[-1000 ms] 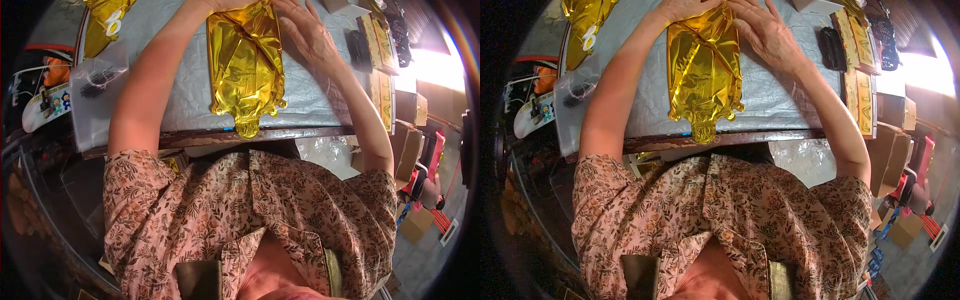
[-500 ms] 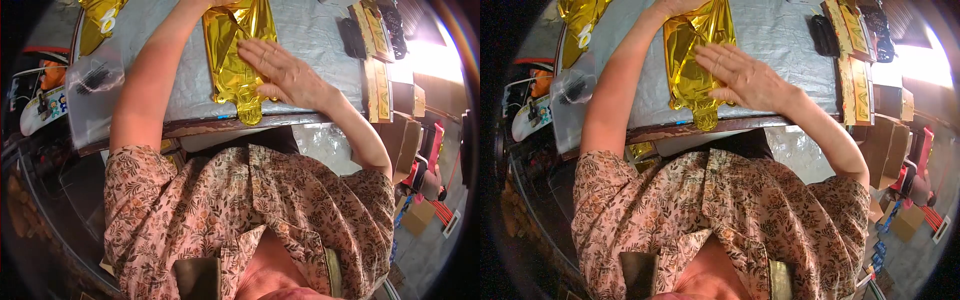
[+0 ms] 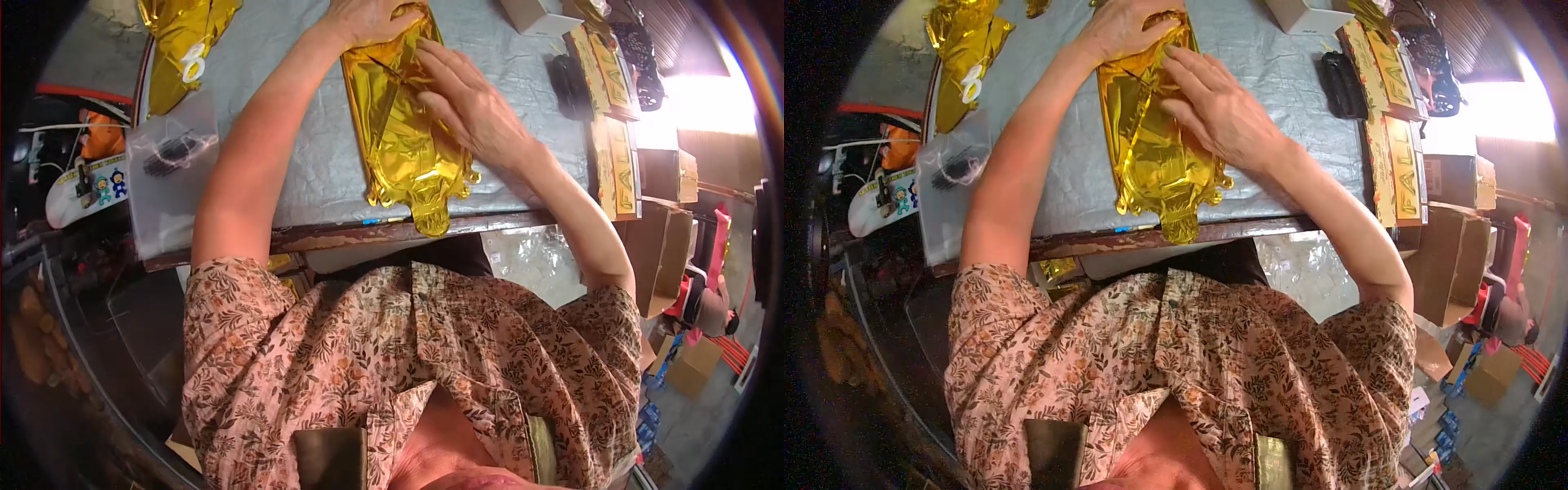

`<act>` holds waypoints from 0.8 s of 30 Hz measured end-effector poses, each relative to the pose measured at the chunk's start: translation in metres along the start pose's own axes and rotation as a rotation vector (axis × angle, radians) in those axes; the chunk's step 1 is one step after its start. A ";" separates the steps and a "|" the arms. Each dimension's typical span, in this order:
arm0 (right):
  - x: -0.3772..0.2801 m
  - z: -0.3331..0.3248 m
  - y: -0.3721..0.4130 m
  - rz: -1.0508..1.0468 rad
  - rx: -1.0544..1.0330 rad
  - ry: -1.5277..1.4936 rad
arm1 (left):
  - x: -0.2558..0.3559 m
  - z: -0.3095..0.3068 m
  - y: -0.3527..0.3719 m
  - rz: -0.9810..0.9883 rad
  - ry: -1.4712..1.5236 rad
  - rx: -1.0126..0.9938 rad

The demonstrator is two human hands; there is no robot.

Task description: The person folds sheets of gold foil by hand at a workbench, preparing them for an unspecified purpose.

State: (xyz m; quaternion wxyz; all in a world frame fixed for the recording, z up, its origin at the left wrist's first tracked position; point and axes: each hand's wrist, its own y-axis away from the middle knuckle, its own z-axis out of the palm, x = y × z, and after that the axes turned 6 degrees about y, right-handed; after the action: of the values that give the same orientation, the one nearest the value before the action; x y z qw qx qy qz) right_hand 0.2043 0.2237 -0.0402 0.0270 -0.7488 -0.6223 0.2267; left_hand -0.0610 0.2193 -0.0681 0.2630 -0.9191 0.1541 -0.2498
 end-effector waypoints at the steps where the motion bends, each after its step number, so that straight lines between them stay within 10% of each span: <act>1: 0.003 0.008 -0.008 -0.003 0.011 0.006 | 0.001 0.000 0.000 -0.040 -0.004 -0.022; 24: 0.023 0.018 -0.029 0.043 0.119 0.049 | 0.015 -0.003 0.033 -0.053 -0.023 -0.017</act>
State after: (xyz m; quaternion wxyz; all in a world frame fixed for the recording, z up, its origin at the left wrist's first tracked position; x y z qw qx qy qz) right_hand 0.1738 0.2474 -0.0539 0.0816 -0.7645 -0.5905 0.2454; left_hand -0.0553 0.1846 -0.0789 0.2506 -0.9278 0.1289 -0.2445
